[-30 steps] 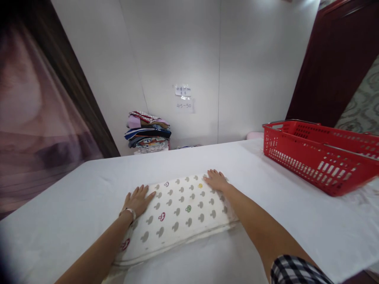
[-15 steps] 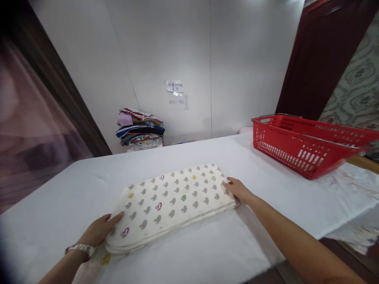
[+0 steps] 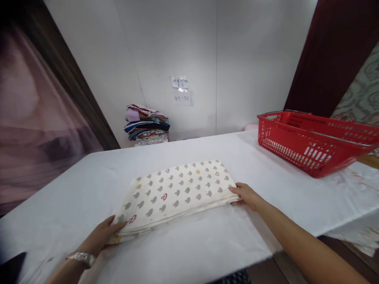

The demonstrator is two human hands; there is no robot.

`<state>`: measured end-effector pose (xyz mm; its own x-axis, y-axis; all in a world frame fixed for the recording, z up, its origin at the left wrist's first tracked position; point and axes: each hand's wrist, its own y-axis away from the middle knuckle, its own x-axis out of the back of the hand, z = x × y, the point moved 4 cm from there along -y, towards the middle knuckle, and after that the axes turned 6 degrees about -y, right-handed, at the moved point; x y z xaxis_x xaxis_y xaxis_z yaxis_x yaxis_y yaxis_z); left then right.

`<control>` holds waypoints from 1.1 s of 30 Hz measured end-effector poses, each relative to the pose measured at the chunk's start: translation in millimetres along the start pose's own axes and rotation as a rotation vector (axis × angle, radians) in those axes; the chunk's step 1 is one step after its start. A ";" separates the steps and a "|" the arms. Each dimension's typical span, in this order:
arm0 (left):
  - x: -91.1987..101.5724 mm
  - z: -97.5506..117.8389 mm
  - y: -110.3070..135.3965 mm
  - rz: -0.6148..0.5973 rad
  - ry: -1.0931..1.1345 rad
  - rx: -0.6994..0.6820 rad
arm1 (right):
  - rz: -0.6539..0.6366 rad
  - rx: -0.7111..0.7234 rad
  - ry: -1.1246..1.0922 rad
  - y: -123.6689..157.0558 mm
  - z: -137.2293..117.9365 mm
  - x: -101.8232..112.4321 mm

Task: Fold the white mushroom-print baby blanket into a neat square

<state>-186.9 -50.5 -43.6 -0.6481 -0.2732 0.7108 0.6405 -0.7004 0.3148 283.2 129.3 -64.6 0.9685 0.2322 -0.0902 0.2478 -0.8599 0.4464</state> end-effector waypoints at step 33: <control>-6.5 15.4 -8.1 -0.042 0.391 -0.059 | -0.288 0.686 0.804 0.2 -41.7 -193.6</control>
<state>-181.5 -32.9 -41.1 -0.7884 -0.4662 0.4013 0.5928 -0.7500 0.2934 94.6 103.1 -10.0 0.6338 0.4794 0.6071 0.6653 -0.7382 -0.1116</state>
